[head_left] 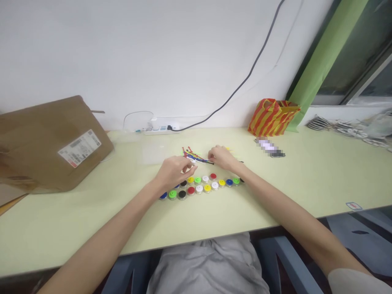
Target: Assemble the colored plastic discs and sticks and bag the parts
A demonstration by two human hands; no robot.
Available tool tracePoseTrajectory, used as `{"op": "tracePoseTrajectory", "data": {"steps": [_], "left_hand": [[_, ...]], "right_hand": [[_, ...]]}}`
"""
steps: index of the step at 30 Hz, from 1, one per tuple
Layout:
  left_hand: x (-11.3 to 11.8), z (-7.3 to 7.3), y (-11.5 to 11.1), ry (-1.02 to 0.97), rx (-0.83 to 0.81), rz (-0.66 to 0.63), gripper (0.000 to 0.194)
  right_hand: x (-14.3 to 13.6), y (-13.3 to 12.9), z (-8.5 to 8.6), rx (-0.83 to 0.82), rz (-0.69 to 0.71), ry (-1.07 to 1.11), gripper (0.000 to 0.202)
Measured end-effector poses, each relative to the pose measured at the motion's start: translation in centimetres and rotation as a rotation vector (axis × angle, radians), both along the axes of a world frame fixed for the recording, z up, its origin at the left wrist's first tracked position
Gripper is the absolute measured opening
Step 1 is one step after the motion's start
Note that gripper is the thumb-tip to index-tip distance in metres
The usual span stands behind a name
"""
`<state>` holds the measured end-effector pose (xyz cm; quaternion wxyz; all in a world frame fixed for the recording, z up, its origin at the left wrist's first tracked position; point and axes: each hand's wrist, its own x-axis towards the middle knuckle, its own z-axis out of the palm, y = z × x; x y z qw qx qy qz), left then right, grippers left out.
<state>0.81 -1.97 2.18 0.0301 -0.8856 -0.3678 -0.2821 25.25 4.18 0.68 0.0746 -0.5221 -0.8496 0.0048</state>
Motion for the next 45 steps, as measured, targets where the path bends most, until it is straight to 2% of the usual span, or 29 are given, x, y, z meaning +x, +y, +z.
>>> {"op": "tracePoseTrajectory", "data": {"steps": [4, 11, 13, 15, 17, 20, 24, 27, 32, 38, 45], "left_hand": [[0.0, 0.0, 0.0, -0.011, -0.011, 0.001, 0.034], [-0.1, -0.1, 0.0, 0.006, 0.025, 0.041, 0.033], [-0.1, -0.2, 0.0, 0.012, 0.038, 0.030, 0.030], [-0.1, -0.3, 0.1, 0.015, 0.048, 0.016, 0.025], [-0.2, -0.4, 0.1, 0.020, 0.054, 0.013, 0.022], [-0.3, -0.5, 0.3, 0.022, 0.054, 0.026, 0.025], [-0.3, -0.6, 0.4, -0.001, 0.069, 0.020, 0.029], [-0.2, -0.7, 0.4, -0.024, 0.081, -0.014, 0.024], [-0.2, -0.8, 0.5, -0.003, 0.120, -0.065, 0.021], [0.0, -0.8, 0.3, 0.005, 0.177, -0.118, 0.016], [0.2, -0.8, 0.1, -0.004, 0.263, -0.171, 0.011]], "right_hand": [[-0.4, 0.6, 0.8, 0.051, 0.010, -0.035, 0.022], [0.1, 0.6, 4.0, 0.194, 0.011, -0.057, 0.025], [0.2, -0.1, 4.5, 0.236, 0.009, 0.013, 0.027], [0.1, -1.1, 4.6, 0.237, 0.023, 0.195, 0.024], [-0.3, -2.1, 4.3, 0.152, 0.082, 0.469, 0.017], [-1.0, -3.5, 3.5, -0.109, 0.172, 0.861, 0.016], [-1.6, -4.6, 2.3, -0.442, 0.225, 1.120, 0.029], [-1.9, -4.8, 1.5, -0.551, 0.261, 1.193, 0.032], [-2.1, -4.8, 0.8, -0.609, 0.257, 1.250, 0.033], [-1.9, -5.3, 1.7, -0.536, 0.243, 1.198, 0.030], [-1.5, -5.8, 2.3, -0.593, 0.284, 1.176, 0.031]]}}
